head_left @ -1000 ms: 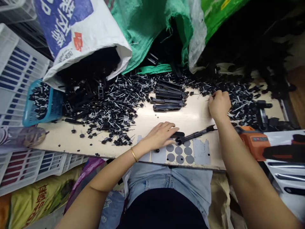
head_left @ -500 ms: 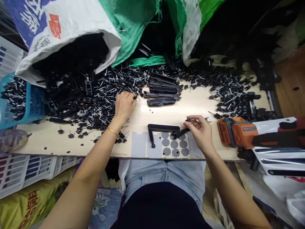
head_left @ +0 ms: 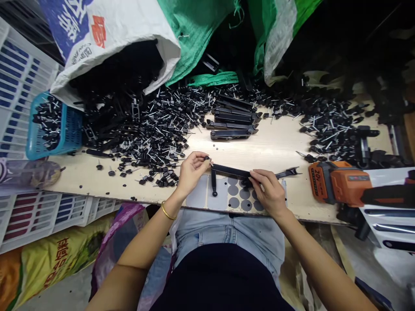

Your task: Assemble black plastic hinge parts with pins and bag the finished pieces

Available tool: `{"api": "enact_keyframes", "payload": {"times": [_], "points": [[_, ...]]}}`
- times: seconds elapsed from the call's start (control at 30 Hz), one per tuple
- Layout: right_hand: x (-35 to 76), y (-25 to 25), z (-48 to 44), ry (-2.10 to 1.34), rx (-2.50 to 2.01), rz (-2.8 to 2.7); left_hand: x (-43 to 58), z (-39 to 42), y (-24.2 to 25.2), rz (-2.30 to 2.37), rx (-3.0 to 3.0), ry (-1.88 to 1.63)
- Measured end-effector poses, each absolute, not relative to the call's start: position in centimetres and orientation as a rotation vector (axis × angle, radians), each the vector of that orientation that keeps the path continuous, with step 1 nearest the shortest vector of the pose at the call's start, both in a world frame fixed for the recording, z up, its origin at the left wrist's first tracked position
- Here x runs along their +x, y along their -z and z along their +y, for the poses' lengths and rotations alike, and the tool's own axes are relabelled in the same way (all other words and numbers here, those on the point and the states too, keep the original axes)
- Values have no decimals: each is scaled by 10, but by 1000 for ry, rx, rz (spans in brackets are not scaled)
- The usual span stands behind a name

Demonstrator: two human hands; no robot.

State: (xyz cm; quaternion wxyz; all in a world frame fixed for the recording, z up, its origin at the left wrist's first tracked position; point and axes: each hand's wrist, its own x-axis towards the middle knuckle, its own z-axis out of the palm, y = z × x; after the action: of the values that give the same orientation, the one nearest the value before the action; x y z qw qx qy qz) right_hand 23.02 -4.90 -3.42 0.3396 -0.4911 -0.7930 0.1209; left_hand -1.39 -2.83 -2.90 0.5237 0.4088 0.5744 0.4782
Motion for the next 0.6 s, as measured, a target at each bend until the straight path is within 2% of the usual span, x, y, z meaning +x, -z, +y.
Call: {"api": "enact_keyframes", "payload": {"times": [0.37, 0.6], "points": [[230, 52, -55, -297, -1203, -1998, -23, -34, 26, 1448, 1422, -1025], [245, 61, -58, -251, -1136, -2185, -31, -21, 6, 1377, 1683, -746]]}}
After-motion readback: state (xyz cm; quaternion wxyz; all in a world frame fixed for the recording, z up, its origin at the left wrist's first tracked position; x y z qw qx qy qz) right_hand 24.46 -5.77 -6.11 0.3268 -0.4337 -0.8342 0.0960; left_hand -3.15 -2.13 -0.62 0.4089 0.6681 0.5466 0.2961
